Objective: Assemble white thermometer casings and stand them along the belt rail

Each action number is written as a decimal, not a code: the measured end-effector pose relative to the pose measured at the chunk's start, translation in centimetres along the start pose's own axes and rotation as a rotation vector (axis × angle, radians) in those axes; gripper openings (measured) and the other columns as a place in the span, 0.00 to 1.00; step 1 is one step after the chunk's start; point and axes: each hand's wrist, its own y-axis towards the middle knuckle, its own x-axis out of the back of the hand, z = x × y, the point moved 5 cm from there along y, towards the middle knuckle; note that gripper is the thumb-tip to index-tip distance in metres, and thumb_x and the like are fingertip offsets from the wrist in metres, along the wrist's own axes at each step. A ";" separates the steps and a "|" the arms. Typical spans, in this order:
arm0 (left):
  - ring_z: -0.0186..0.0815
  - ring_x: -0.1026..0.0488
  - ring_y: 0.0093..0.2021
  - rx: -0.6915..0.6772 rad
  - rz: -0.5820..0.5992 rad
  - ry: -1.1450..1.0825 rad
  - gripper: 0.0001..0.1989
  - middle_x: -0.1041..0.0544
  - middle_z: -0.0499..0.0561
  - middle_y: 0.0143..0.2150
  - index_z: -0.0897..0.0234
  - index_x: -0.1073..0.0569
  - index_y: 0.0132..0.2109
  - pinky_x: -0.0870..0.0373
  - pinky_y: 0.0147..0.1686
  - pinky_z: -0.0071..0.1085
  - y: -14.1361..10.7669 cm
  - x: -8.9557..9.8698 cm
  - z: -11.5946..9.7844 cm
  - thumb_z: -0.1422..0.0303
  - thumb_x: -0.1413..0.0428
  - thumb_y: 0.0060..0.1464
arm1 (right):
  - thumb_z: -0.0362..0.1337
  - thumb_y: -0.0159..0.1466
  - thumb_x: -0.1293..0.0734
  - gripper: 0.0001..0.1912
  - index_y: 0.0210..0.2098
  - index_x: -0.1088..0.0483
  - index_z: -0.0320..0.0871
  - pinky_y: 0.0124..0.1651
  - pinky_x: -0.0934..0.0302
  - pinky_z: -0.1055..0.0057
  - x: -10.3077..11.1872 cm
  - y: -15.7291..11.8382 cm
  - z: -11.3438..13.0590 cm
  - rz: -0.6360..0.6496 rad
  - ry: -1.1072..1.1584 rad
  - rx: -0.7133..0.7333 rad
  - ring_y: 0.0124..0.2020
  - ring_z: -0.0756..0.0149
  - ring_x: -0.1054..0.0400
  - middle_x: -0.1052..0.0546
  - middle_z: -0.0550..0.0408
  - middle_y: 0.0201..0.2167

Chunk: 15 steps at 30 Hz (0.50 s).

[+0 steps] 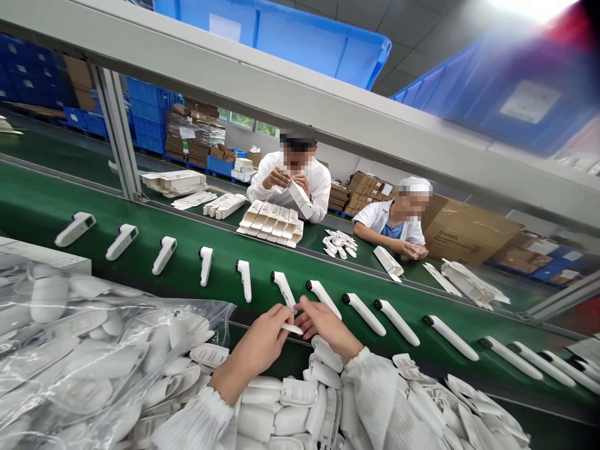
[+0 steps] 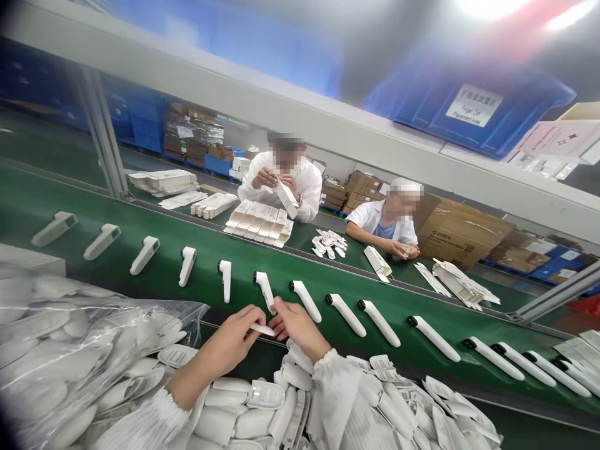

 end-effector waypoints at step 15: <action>0.48 0.27 0.44 0.301 0.430 0.227 0.24 0.29 0.54 0.50 0.58 0.31 0.45 0.33 0.37 0.38 -3.1 1.3 0.4 0.73 0.40 0.35 | 0.28 0.63 0.38 0.11 0.43 0.28 0.36 0.48 0.37 0.66 2.7 3.1 -2.4 -0.302 -0.526 0.121 0.46 0.56 0.31 0.26 0.44 0.43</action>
